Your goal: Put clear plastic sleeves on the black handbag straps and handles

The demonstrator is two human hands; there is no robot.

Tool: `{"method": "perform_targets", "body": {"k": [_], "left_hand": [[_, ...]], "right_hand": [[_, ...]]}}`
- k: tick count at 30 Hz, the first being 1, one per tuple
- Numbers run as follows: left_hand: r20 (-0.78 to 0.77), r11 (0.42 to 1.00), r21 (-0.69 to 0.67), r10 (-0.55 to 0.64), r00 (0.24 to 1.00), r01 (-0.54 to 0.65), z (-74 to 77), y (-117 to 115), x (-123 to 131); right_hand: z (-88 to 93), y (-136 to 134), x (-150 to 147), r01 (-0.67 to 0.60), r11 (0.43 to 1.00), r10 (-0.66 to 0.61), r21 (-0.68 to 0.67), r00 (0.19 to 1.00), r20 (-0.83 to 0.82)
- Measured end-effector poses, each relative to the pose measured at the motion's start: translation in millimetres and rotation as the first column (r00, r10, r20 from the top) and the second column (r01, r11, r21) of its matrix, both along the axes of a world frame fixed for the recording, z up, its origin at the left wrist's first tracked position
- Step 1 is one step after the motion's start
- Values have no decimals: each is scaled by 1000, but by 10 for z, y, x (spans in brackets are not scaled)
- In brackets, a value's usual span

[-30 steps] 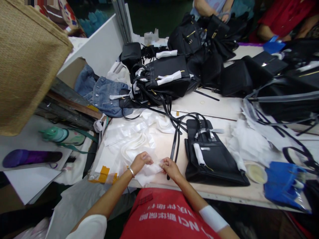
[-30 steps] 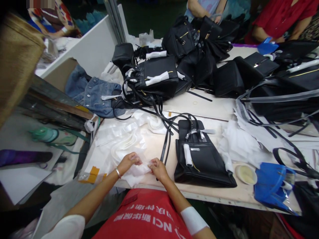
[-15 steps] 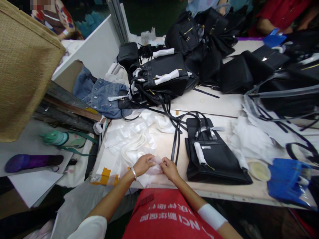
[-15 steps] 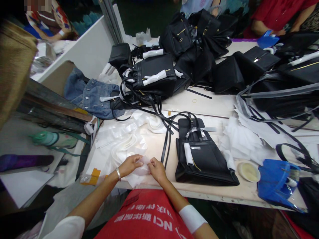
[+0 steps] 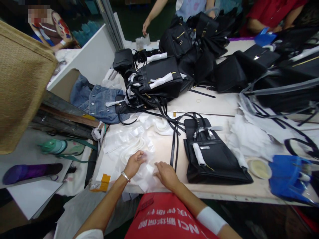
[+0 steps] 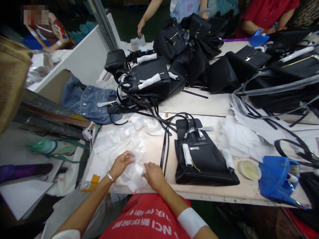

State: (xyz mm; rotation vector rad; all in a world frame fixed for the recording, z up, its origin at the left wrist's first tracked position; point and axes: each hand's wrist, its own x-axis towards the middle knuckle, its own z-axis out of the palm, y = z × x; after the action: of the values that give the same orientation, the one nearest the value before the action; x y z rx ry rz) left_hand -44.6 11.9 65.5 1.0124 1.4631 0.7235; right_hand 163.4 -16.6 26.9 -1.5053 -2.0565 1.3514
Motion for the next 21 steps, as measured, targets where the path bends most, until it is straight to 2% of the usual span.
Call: {"method": "perform_targets", "body": {"k": [1, 3, 5, 6, 7, 8, 10, 13, 17, 21], "left_hand": [[18, 1000, -4, -21, 1000, 22, 28, 6, 29], [37, 999, -2, -47, 998, 47, 57, 5, 106], [53, 997, 2, -75, 996, 75, 64, -8, 194], [65, 995, 2, -96, 993, 96, 66, -17, 236], [79, 993, -2, -119, 990, 120, 70, -25, 272], [98, 990, -7, -139, 985, 141, 79, -33, 300], [153, 988, -13, -151, 977, 154, 110, -45, 323], [242, 992, -60, -92, 966, 110, 165, -52, 278], [321, 984, -161, -16, 947, 71, 159, -50, 172], [388, 963, -233, -36, 921, 136, 73, -31, 151]], "right_hand": [[63, 54, 0, 100, 995, -101, -24, 994, -47], [173, 171, 4, 251, 935, -302, -252, 934, -191], [241, 265, 10, 211, 805, -443, -554, 835, -326], [256, 294, 14, 156, 743, -489, -651, 790, -369], [257, 309, 19, 121, 703, -522, -701, 757, -393], [245, 311, 25, 125, 687, -547, -715, 737, -398], [191, 278, 45, 211, 687, -590, -695, 721, -364], [76, 171, 84, 325, 698, -613, -638, 732, -298], [-40, 20, 113, 347, 709, -599, -614, 756, -263], [-61, -48, 135, 384, 703, -620, -599, 744, -251]]}}
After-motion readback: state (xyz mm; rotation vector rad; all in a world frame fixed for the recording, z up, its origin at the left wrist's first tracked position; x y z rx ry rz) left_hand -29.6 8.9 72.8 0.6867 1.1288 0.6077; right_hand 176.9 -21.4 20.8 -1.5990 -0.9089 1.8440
